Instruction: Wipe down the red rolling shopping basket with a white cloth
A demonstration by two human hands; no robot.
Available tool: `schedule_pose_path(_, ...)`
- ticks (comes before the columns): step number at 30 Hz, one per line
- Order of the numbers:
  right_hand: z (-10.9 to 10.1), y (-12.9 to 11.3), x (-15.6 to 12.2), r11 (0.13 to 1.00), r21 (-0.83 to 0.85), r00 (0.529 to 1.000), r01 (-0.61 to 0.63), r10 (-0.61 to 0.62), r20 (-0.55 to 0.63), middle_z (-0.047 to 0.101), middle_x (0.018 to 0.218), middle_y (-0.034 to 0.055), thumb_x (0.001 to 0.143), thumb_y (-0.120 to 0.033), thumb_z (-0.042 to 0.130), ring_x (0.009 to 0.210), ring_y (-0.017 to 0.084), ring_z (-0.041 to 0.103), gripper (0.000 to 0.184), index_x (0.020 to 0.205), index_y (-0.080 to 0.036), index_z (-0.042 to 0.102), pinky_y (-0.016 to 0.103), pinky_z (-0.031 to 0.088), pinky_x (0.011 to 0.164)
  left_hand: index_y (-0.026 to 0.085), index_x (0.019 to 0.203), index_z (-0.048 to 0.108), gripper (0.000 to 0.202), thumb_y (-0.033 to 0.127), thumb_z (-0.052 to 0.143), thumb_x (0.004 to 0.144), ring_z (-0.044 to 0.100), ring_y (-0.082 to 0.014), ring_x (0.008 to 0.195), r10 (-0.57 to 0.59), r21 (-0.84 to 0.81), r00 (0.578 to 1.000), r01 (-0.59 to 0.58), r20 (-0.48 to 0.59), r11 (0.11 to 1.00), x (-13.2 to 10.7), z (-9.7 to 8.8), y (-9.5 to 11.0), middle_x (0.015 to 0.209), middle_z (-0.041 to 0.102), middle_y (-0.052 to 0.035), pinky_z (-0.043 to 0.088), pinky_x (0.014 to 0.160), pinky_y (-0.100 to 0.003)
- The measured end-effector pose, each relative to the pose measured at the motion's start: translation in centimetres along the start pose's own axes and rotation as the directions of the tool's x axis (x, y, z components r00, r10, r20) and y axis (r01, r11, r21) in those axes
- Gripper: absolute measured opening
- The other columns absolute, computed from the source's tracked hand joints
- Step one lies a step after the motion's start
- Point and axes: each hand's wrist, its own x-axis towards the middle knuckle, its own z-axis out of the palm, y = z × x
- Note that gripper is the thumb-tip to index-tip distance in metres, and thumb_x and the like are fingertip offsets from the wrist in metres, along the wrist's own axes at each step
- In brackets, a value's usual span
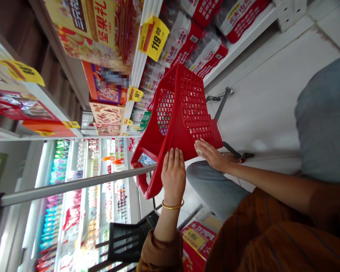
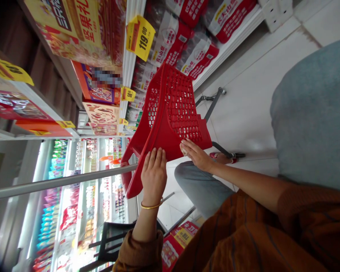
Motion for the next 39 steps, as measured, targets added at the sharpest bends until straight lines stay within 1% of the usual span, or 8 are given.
schedule_pose_path(3, 0.3, -1.3, 1.0, 0.999, 0.036, 0.999, -0.04, 0.04, -0.018, 0.034, 0.153, 0.0085, 0.1, -0.02, 0.033, 0.143, 0.022, 0.029, 0.054, 0.152, -0.027, 0.02, 0.051, 0.033, 0.116, 0.005, 0.138, 0.046, 0.045, 0.011, 0.032, 0.096, 0.038, -0.0266, 0.138, -0.033, -0.012, 0.999, 0.033, -0.024, 0.999, 1.1, 0.2, 0.9, 0.141, 0.051, -0.0167, 0.03, 0.118, -0.046)
schedule_pose_path(8, 1.0, -2.7, 2.2, 0.998, 0.065, 0.999, -0.006, 0.009, -0.042, 0.031, 0.155, 0.009, 0.099, -0.021, 0.037, 0.145, 0.024, 0.025, 0.057, 0.152, -0.026, 0.016, 0.052, 0.033, 0.116, 0.01, 0.142, 0.041, 0.046, 0.016, 0.031, 0.097, 0.033, -0.0237, 0.141, -0.062, -0.05, 0.998, 0.061, -0.019, 0.997, 3.5, 1.5, 2.8, 0.148, 0.042, -0.0139, 0.028, 0.119, -0.045)
schedule_pose_path(13, 0.6, -1.4, 1.1, 0.999, 0.031, 1.0, -0.028, 0.028, 0.0, 0.033, 0.154, 0.0087, 0.099, -0.02, 0.036, 0.145, 0.023, 0.024, 0.054, 0.151, -0.025, 0.021, 0.052, 0.033, 0.116, 0.009, 0.139, 0.046, 0.046, 0.013, 0.031, 0.096, 0.04, -0.0266, 0.137, -0.102, -0.034, 0.995, 0.103, 0.02, 0.994, 3.6, 2.7, 3.6, 0.145, 0.045, -0.0161, 0.032, 0.116, -0.048)
schedule_pose_path(22, -0.3, 1.3, -0.9, 0.999, 0.013, 0.996, -0.036, 0.035, 0.084, 0.033, 0.154, 0.0089, 0.099, -0.017, 0.035, 0.146, 0.023, 0.02, 0.053, 0.151, -0.025, 0.023, 0.053, 0.032, 0.115, 0.004, 0.135, 0.049, 0.044, 0.01, 0.031, 0.095, 0.039, -0.0282, 0.138, -0.092, -0.053, 0.994, 0.095, 0.06, 0.994, 3.4, 2.8, 3.7, 0.144, 0.047, -0.0174, 0.031, 0.117, -0.048)
schedule_pose_path(28, -0.3, 3.0, -3.1, 1.0, -0.016, 0.994, -0.026, 0.028, 0.11, 0.032, 0.155, 0.009, 0.099, -0.015, 0.035, 0.146, 0.022, 0.019, 0.056, 0.152, -0.026, 0.018, 0.054, 0.033, 0.114, 0.008, 0.137, 0.048, 0.044, 0.013, 0.032, 0.096, 0.036, -0.0245, 0.14, 0.004, -0.127, 0.999, 0.002, 0.047, 0.992, 5.1, 3.7, 5.2, 0.145, 0.047, -0.0146, 0.029, 0.118, -0.047)
schedule_pose_path(33, -1.1, 3.5, -3.9, 0.992, -0.015, 0.991, -0.128, 0.128, 0.035, 0.035, 0.153, 0.0079, 0.1, -0.021, 0.035, 0.144, 0.021, 0.027, 0.053, 0.151, -0.027, 0.022, 0.049, 0.034, 0.115, 0.011, 0.147, 0.031, 0.05, 0.015, 0.032, 0.097, 0.024, -0.0212, 0.145, -0.021, -0.147, 0.999, 0.028, 0.045, 0.989, 7.3, 5.0, 6.4, 0.156, 0.026, -0.0108, 0.022, 0.121, -0.045)
schedule_pose_path(36, -1.4, 3.0, -2.5, 0.966, 0.001, 0.962, -0.259, 0.258, -0.093, 0.032, 0.155, 0.0066, 0.101, -0.023, 0.032, 0.143, 0.02, 0.03, 0.052, 0.151, -0.028, 0.021, 0.047, 0.031, 0.118, 0.011, 0.147, 0.03, 0.051, 0.014, 0.032, 0.096, 0.024, -0.0213, 0.145, -0.038, -0.127, 0.996, 0.048, 0.084, 0.991, 7.5, 5.6, 6.7, 0.156, 0.026, -0.0091, 0.019, 0.121, -0.044)
schedule_pose_path(39, -1.1, 2.4, -0.7, 0.96, 0.021, 0.955, -0.279, 0.28, -0.095, 0.028, 0.157, 0.0044, 0.101, -0.025, 0.032, 0.144, 0.021, 0.027, 0.052, 0.151, -0.029, 0.022, 0.047, 0.027, 0.12, 0.01, 0.147, 0.031, 0.051, 0.013, 0.032, 0.096, 0.025, -0.023, 0.145, -0.033, -0.11, 0.992, 0.046, 0.119, 0.993, 7.2, 5.8, 6.7, 0.155, 0.028, -0.0095, 0.02, 0.121, -0.045)
